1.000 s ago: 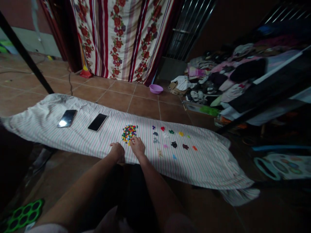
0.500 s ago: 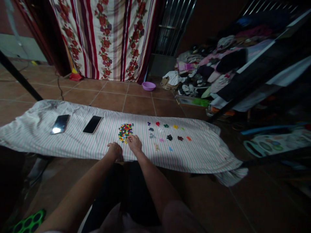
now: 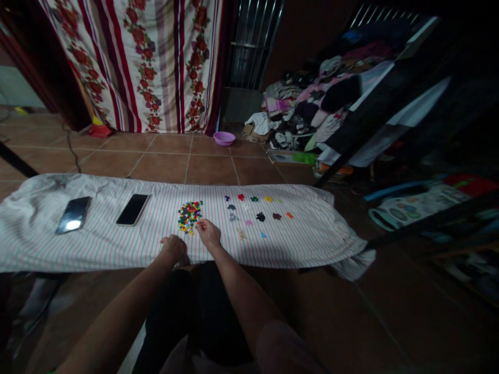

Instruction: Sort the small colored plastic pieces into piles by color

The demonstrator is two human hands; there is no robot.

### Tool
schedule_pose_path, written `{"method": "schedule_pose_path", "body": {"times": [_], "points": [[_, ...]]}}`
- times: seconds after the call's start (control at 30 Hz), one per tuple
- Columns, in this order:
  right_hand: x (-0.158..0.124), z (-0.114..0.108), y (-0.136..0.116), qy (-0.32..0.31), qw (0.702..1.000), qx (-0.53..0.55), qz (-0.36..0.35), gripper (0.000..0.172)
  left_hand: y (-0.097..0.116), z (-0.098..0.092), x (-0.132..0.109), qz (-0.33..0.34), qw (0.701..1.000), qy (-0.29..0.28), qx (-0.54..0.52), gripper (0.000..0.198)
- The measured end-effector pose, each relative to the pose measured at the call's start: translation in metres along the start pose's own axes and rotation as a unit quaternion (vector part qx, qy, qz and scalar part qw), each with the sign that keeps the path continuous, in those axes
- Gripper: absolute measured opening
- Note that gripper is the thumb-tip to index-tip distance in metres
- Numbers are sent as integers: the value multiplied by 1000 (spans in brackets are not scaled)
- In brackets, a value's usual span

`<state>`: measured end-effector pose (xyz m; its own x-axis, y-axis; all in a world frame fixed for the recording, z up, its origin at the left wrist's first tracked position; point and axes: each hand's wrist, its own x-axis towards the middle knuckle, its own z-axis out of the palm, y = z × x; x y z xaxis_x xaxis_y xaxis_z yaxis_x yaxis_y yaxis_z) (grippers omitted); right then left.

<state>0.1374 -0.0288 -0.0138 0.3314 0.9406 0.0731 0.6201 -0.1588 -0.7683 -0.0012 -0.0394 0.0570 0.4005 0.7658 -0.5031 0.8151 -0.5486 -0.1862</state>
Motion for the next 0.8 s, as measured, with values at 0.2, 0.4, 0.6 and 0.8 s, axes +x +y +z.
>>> {"method": "schedule_pose_path", "body": {"times": [0.2,0.4,0.6,0.8], "points": [[-2,1,5,29,999,26,-2,15,2,0,-5,-8,1000,16,5,36],[-2,2,10,49,997,64,13,16,2,0,-4,-8,1000,16,3,36],[0,2,14,33,993,108,27,19,1,4,2,-13,1000,12,3,37],[1,5,18,27,985,165,41,25,3,11,10,-24,1000,9,0,35]]}}
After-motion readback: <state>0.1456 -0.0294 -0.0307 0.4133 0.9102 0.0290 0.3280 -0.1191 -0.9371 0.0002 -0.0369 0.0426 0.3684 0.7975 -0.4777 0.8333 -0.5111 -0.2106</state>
